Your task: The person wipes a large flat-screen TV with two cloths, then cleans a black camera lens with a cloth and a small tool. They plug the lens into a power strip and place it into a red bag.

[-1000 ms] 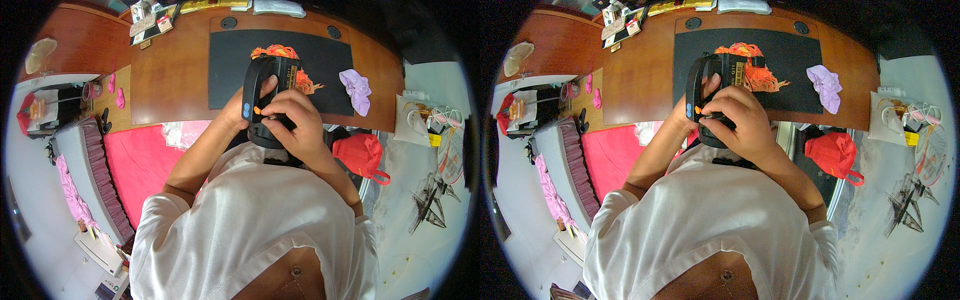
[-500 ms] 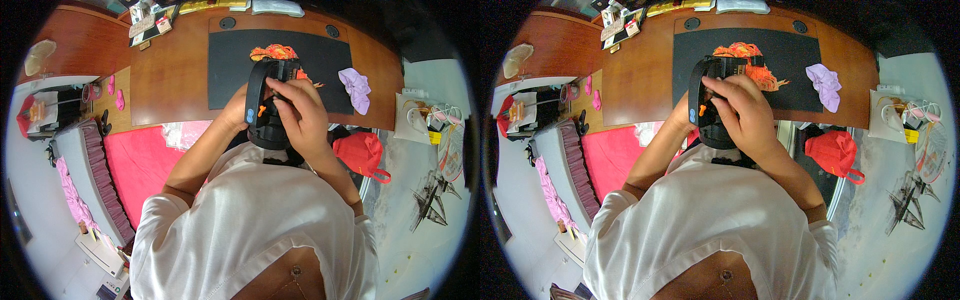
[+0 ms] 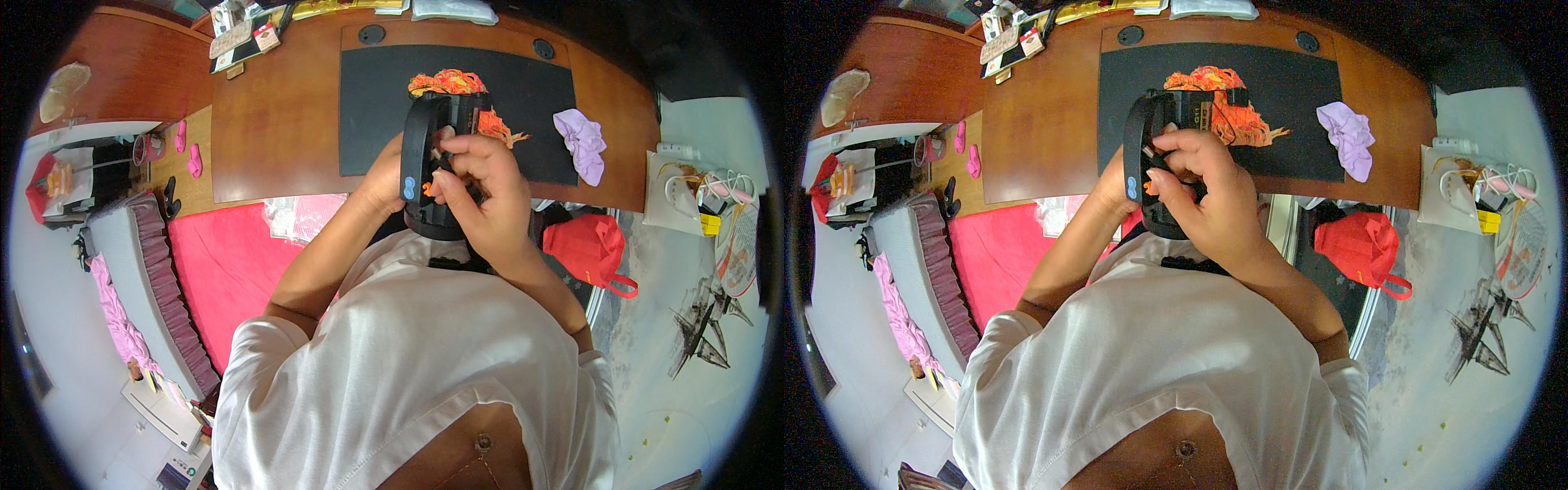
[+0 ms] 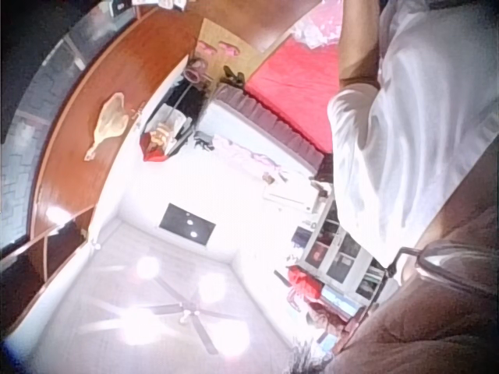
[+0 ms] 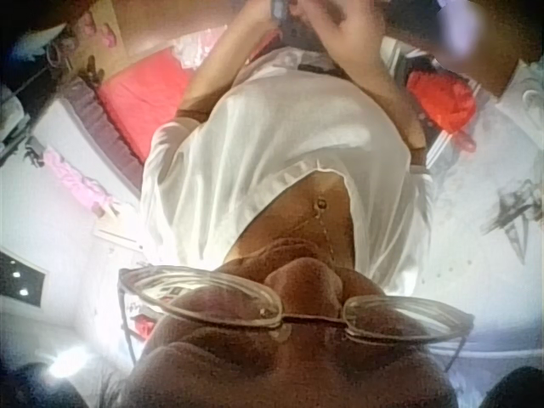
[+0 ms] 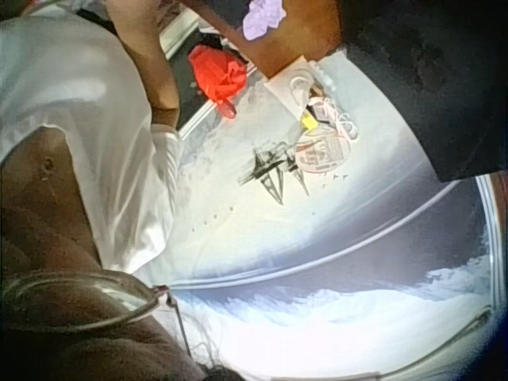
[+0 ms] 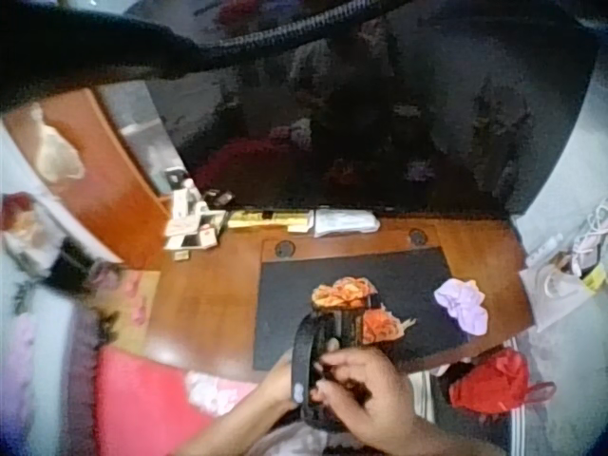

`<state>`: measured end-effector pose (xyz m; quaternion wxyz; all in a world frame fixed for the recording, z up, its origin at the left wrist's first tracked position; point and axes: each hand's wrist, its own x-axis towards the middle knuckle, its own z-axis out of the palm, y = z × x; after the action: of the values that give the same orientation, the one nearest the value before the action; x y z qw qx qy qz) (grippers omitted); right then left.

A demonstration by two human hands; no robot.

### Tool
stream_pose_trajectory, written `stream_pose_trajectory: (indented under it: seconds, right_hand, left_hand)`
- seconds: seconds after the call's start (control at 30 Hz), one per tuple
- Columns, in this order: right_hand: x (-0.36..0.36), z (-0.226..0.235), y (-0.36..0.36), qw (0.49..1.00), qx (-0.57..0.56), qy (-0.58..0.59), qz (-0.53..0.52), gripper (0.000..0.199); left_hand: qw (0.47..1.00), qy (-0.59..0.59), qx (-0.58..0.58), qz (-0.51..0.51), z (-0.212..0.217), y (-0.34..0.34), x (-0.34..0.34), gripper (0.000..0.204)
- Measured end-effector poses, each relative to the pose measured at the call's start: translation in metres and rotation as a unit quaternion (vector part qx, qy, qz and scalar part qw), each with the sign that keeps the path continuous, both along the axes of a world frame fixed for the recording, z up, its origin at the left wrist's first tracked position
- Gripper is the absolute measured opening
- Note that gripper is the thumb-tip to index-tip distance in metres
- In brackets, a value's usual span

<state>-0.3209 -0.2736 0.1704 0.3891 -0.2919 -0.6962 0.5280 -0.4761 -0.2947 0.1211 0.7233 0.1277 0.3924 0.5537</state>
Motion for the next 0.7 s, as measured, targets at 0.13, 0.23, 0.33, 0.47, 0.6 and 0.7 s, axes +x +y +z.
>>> stream_pose_trajectory:
  seconds: [0.13,0.23,0.33,0.47,0.6,0.7]
  right_hand:
    - [0.001,0.004,-0.003,0.999,-0.032,-0.007,-0.001,0.02]
    - [0.0,0.002,-0.005,0.999,-0.024,-0.02,-0.021,0.019]
    - [0.001,0.009,-0.008,0.998,0.013,-0.054,-0.033,0.017]
    - [0.004,0.011,-0.007,0.998,0.01,-0.055,-0.012,0.016]
    - [0.004,0.014,-0.008,0.998,-0.061,-0.031,0.005,0.014]
    - [0.005,0.01,-0.009,0.994,-0.112,-0.015,0.008,0.013]
  left_hand:
    - [1.0,0.005,0.002,0.012,-0.005,0.001,0.002,0.024]
    - [1.0,0.015,0.003,0.025,0.003,0.003,0.004,0.026]
    - [0.998,0.04,0.013,0.041,0.009,0.004,0.006,0.03]
    - [0.998,0.043,0.027,0.036,0.005,0.006,0.006,0.035]
    - [0.996,0.075,0.024,0.036,0.011,0.005,0.005,0.036]
    - [0.997,0.069,0.025,0.032,0.003,0.006,0.004,0.038]
